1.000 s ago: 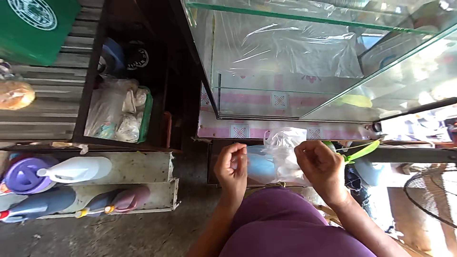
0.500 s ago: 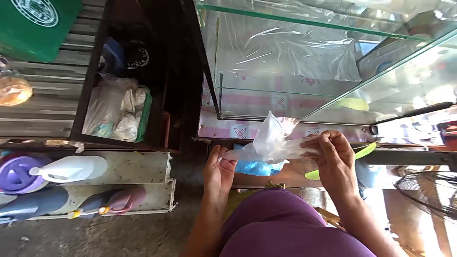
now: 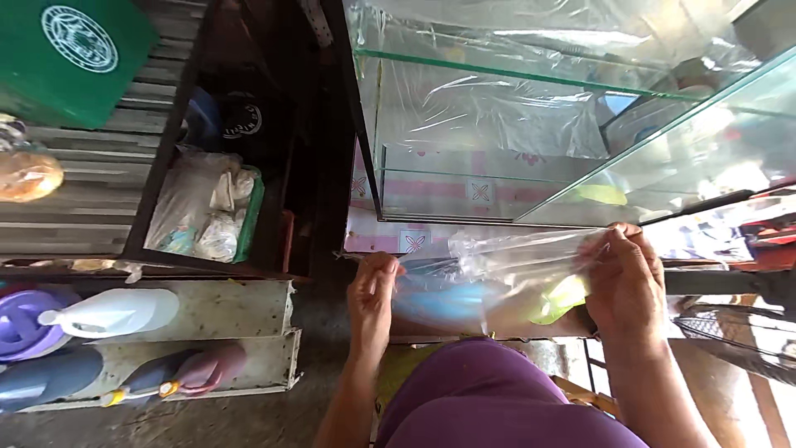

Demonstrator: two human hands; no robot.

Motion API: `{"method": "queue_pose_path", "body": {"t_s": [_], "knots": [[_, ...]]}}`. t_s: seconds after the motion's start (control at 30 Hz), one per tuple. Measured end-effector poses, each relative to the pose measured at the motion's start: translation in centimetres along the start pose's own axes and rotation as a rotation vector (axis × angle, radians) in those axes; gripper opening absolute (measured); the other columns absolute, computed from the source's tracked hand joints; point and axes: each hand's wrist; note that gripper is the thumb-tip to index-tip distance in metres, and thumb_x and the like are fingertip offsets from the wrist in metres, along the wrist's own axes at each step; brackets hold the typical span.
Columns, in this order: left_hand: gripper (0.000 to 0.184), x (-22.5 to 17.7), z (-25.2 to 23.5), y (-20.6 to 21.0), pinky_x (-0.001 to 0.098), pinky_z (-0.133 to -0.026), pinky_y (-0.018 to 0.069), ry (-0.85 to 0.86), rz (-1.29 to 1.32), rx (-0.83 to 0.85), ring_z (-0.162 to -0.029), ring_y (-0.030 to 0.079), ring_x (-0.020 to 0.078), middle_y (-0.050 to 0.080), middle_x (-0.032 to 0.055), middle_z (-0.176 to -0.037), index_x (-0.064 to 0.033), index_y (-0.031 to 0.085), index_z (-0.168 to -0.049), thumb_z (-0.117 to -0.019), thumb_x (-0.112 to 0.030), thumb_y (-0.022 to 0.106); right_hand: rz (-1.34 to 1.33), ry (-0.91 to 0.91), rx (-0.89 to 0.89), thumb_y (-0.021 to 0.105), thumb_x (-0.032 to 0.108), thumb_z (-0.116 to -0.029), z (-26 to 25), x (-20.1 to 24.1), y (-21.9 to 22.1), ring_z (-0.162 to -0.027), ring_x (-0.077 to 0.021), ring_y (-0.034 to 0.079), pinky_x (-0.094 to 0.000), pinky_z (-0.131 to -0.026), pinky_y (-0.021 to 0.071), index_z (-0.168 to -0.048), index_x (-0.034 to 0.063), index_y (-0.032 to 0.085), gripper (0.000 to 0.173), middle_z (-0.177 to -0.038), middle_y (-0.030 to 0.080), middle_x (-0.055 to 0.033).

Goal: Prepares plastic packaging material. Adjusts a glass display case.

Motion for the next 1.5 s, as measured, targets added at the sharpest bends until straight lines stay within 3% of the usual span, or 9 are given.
{"method": "queue_pose_path", "body": {"t_s": [0.13, 0.27, 0.5, 0.67, 0.83, 1.0, 1.1, 1.27, 1.5], "knots": [[0.027, -1.6, 0.3, 1.1, 0.0210, -0.086, 0.0551, 0.177, -0.091, 0.009, -0.090, 0.064, -0.0033, 0.066, -0.0144, -0.091, -0.0115, 0.064, -0.099, -0.1104, -0.021, 0.042, 0.543, -0.218, 0.051, 0.041, 0.016, -0.1031, -0.5, 0.6, -3.0, -0.111, -0.0067, 0.064, -0.0261, -0.089, 0.0563, -0.135, -0.0035, 0.049, 0.039, -0.124, 0.065, -0.0035], [0.034, -2.8, 0.8, 2.5, 0.0148, -0.077, 0.0514, 0.314, -0.081, 0.090, -0.082, 0.060, -0.0080, 0.062, -0.0152, -0.084, -0.0164, 0.062, -0.093, -0.1117, -0.033, 0.039, 0.829, -0.418, 0.223, 0.064, 0.034, -0.0994, 0.3, 3.9, 0.4, -0.133, -0.0184, 0.054, -0.0383, -0.110, 0.0477, -0.139, -0.0035, 0.053, 0.055, -0.142, 0.058, -0.0153], [0.043, -2.7, 1.3, 2.0, 0.0134, -0.074, 0.0510, 0.399, -0.198, 0.160, -0.081, 0.060, -0.0082, 0.062, -0.0133, -0.085, -0.0157, 0.062, -0.094, -0.1120, -0.041, 0.032, 0.901, -0.198, 0.633, 0.070, 0.023, -0.0950, -1.1, -0.2, 6.7, -0.079, -0.0246, 0.072, -0.0500, -0.073, 0.0587, -0.101, 0.0027, 0.071, 0.021, -0.085, 0.072, -0.0105], [0.087, -3.6, 1.1, -0.1, 0.0461, -0.108, 0.0472, 0.330, -0.723, 0.230, -0.129, 0.056, 0.0347, 0.054, 0.0317, -0.140, 0.0126, 0.045, -0.143, -0.0923, -0.053, 0.068, 1.007, -0.449, 0.519, 0.069, 0.016, -0.0907, 0.4, -0.2, 8.0, -0.061, -0.0228, 0.067, -0.0444, -0.051, 0.0530, -0.089, 0.0060, 0.072, 0.011, -0.073, 0.068, -0.0067], [0.024, -4.9, 0.7, 2.6, 0.0216, -0.079, 0.0599, 0.505, -0.485, 0.137, -0.085, 0.071, 0.0054, 0.074, 0.0079, -0.092, 0.0071, 0.071, -0.103, -0.0996, -0.015, 0.064, 1.021, -0.578, 0.506, 0.068, 0.024, -0.0915, 1.7, 0.2, 8.7, -0.052, -0.0234, 0.063, -0.0417, -0.044, 0.0476, -0.101, 0.0054, 0.069, 0.021, -0.064, 0.063, -0.0056], [0.028, -5.6, 0.5, 3.0, 0.0139, -0.058, 0.0484, 0.224, -0.176, 0.386, -0.064, 0.055, -0.0048, 0.063, -0.0105, -0.079, -0.0037, 0.066, -0.105, -0.1097, -0.021, 0.044, 0.884, -0.550, 0.639, 0.063, 0.028, -0.0986, 1.0, 1.6, 5.9, -0.060, -0.0185, 0.064, -0.0371, -0.052, 0.0504, -0.088, 0.0058, 0.066, 0.024, -0.068, 0.063, -0.0047], [0.030, -5.7, 1.1, 3.6, 0.0143, -0.059, 0.0496, 0.176, -0.173, 0.459, -0.065, 0.056, -0.0051, 0.058, -0.0121, -0.076, -0.0102, 0.060, -0.098, -0.1105, -0.030, 0.042, 0.851, -0.354, 0.859, 0.059, 0.037, -0.1022, 1.5, 2.4, 4.7, -0.080, -0.0248, 0.070, -0.0467, -0.071, 0.0568, -0.099, 0.0030, 0.071, 0.036, -0.087, 0.071, -0.0105], [0.042, -6.7, 2.4, 3.0, 0.0095, -0.058, 0.0399, 0.193, -0.231, 0.704, -0.062, 0.047, -0.0081, 0.047, -0.0089, -0.068, -0.0134, 0.056, -0.085, -0.1095, -0.044, 0.042, 0.704, -0.409, 1.011, 0.052, 0.030, -0.1059, 3.1, 3.1, 3.0, -0.052, -0.0198, 0.054, -0.0381, -0.050, 0.0433, -0.078, 0.0057, 0.061, 0.038, -0.058, 0.050, -0.0049], [0.047, -9.7, 5.9, 1.6, 0.0200, -0.054, 0.0392, 0.234, -0.047, 1.196, -0.055, 0.047, 0.0096, 0.046, 0.0048, -0.061, -0.0062, 0.051, -0.073, -0.1110, -0.033, 0.043, 0.371, -0.325, 1.222, 0.051, 0.025, -0.1069, 9.1, 4.8, 0.0, -0.052, -0.0163, 0.054, -0.0326, -0.048, 0.0418, -0.079, 0.0049, 0.062, 0.036, -0.057, 0.052, -0.0050]]}}
Point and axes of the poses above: each hand's wrist, its own z-axis away from the middle knuckle, its own y-axis out of the palm, x = y × z
